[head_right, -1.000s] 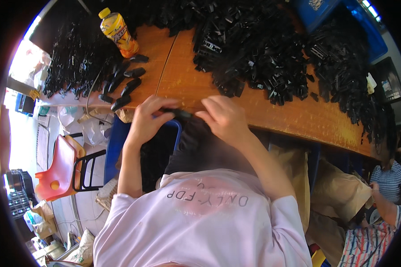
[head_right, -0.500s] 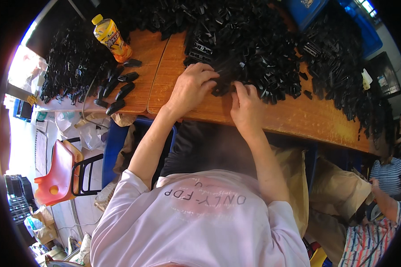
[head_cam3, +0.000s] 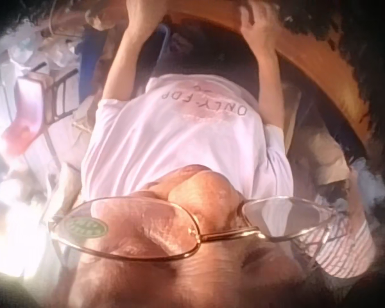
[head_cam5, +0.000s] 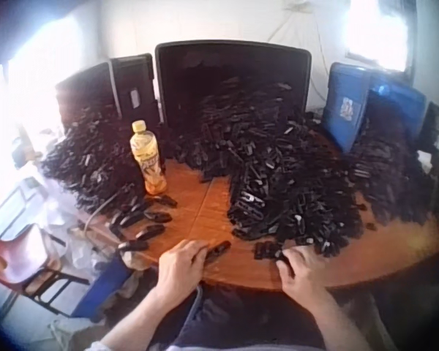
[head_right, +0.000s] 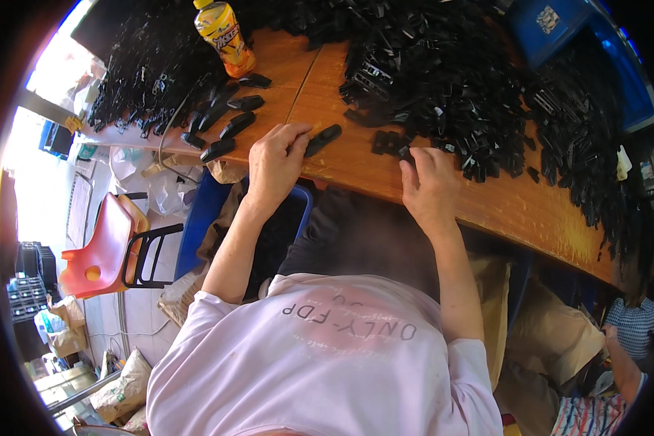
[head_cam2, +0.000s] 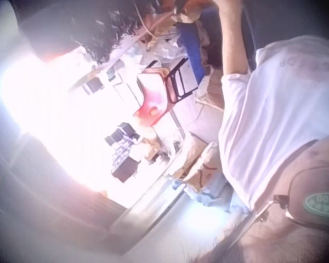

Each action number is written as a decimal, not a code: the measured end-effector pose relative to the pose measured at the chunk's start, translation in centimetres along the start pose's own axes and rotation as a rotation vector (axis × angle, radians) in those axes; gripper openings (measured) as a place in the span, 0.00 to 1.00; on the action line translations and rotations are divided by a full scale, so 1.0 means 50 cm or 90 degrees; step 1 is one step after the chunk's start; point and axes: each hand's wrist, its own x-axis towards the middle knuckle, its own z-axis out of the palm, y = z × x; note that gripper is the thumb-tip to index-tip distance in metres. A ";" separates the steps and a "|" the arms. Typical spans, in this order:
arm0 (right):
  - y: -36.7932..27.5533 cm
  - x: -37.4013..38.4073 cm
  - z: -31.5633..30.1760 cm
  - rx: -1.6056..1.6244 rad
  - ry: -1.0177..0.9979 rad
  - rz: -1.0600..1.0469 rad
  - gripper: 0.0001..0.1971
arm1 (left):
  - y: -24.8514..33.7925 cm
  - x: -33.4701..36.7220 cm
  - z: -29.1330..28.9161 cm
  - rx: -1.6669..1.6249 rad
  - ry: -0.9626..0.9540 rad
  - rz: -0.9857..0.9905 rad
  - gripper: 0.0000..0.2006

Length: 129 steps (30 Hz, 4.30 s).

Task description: The person repeatedly fits plastic pieces together by hand to assemble components and places the assembled parts into a blue bin.

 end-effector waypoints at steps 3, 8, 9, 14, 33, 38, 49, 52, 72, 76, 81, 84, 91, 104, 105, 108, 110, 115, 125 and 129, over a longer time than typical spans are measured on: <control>0.000 0.002 0.000 -0.013 0.027 -0.031 0.11 | 0.015 0.005 -0.021 0.071 -0.039 -0.025 0.10; -0.019 -0.006 0.002 0.121 0.045 0.046 0.10 | -0.018 0.068 -0.031 0.094 -0.077 0.318 0.16; -0.040 -0.002 0.004 0.130 0.029 0.034 0.10 | -0.034 0.072 -0.021 0.059 -0.167 0.318 0.17; -0.114 0.009 0.021 0.232 -0.040 0.034 0.10 | -0.040 0.064 -0.005 -0.052 -0.277 0.270 0.17; -0.110 0.045 0.041 0.154 -0.128 -0.120 0.12 | -0.029 0.028 0.002 -0.205 -0.266 0.142 0.22; -0.106 0.023 0.045 0.229 -0.009 -0.101 0.12 | -0.028 0.026 -0.001 -0.168 -0.245 0.161 0.23; -0.103 0.015 0.018 0.158 -0.079 -0.117 0.13 | -0.034 0.030 0.004 -0.189 -0.255 0.148 0.23; -0.114 0.030 0.052 0.140 -0.028 -0.161 0.13 | -0.033 0.034 0.006 -0.191 -0.251 0.166 0.22; -0.028 0.115 0.082 -0.094 -0.033 -0.105 0.13 | 0.019 0.072 -0.085 -0.017 -0.063 0.101 0.15; -0.021 0.100 0.083 -0.107 0.007 -0.147 0.17 | -0.024 0.194 0.082 0.008 -0.046 0.155 0.13; -0.041 0.091 0.079 -0.056 0.031 -0.204 0.19 | -0.076 0.205 0.141 0.044 -0.012 0.139 0.09; -0.084 0.073 0.072 0.094 -0.016 -0.150 0.14 | -0.065 0.170 0.100 0.115 0.043 0.135 0.07; -0.076 0.072 0.086 0.169 -0.008 0.018 0.02 | -0.059 0.104 0.053 0.082 0.024 0.256 0.06; -0.082 0.066 0.094 0.037 -0.043 0.039 0.10 | 0.005 0.036 0.039 0.070 -0.096 0.338 0.12; -0.081 0.065 0.095 0.029 -0.026 0.026 0.10 | 0.004 0.024 0.044 0.053 -0.060 0.306 0.11; -0.086 0.063 0.086 0.054 0.036 0.039 0.11 | 0.013 0.002 0.061 0.034 -0.031 0.258 0.10; -0.091 0.063 0.080 0.085 0.081 0.062 0.11 | 0.028 -0.001 0.080 0.031 -0.034 0.241 0.09; -0.087 0.049 0.076 0.130 0.210 -0.081 0.13 | 0.066 0.033 0.128 -0.085 -0.006 0.169 0.09; -0.094 0.050 0.095 -0.018 0.070 -0.113 0.09 | -0.019 0.059 0.049 0.126 -0.035 0.190 0.09; -0.093 0.053 0.093 0.003 0.052 -0.096 0.10 | -0.019 0.012 0.015 0.197 0.018 0.262 0.13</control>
